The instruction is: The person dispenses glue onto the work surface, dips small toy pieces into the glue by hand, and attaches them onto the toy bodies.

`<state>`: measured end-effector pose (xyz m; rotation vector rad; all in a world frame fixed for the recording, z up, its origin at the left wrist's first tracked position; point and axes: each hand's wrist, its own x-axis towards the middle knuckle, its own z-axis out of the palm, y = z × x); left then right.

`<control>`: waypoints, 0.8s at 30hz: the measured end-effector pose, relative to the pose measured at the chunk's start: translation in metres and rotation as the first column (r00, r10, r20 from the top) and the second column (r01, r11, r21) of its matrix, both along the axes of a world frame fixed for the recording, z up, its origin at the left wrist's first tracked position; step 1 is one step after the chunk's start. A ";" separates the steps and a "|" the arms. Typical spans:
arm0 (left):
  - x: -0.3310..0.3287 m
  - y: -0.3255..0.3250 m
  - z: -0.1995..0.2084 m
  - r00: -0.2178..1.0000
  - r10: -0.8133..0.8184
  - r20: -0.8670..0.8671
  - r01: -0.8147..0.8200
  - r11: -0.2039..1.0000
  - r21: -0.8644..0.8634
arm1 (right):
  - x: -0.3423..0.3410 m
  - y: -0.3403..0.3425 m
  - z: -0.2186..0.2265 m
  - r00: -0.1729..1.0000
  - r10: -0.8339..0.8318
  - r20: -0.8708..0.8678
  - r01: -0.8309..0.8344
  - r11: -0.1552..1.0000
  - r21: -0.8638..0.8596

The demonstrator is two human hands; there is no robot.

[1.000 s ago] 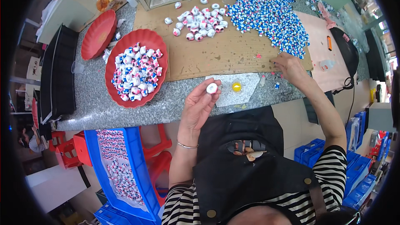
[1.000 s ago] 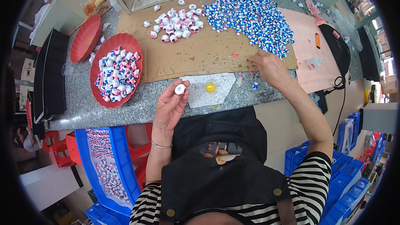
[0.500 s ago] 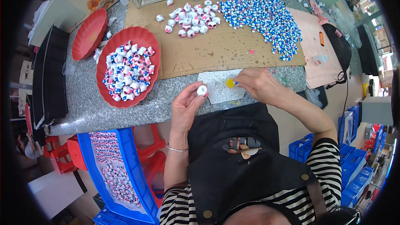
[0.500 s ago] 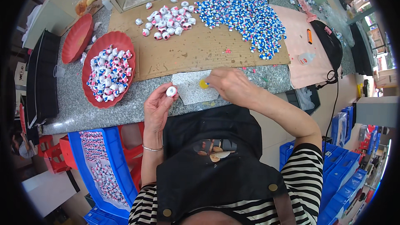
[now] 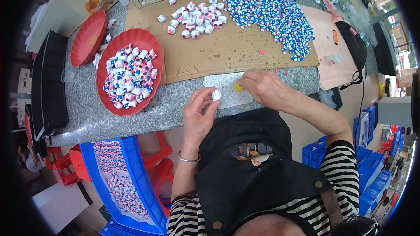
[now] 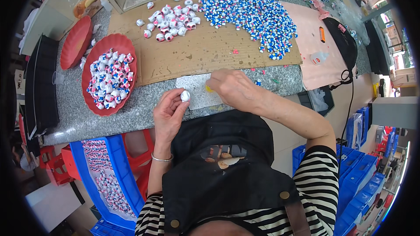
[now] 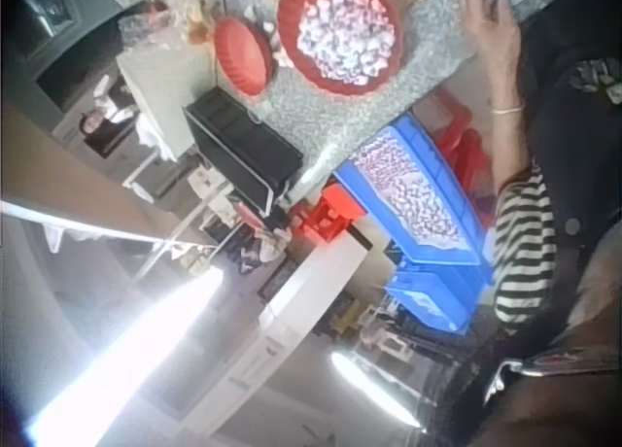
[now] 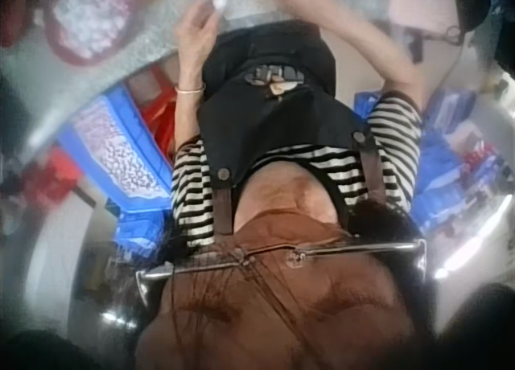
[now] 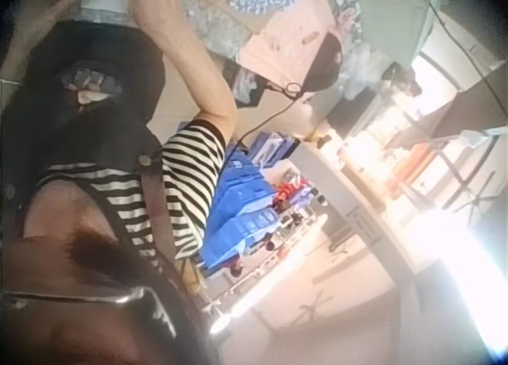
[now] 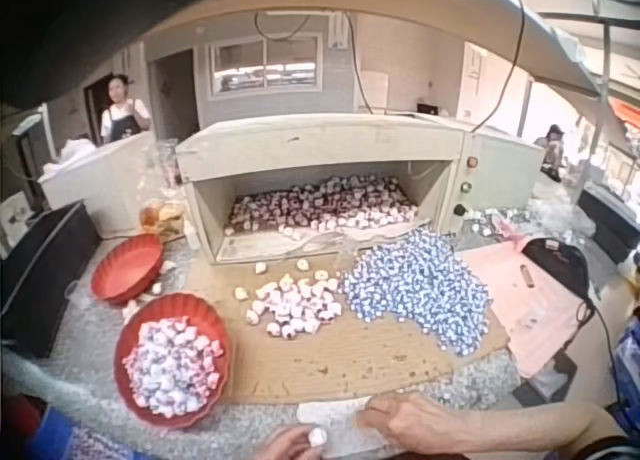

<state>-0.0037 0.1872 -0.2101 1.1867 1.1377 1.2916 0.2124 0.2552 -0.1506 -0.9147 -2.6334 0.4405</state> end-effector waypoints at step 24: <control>0.044 0.006 0.005 0.839 -0.150 0.523 0.307 0.924 -0.228 | 0.011 -0.021 -0.004 0.862 -0.193 -0.469 0.035 0.945 -0.325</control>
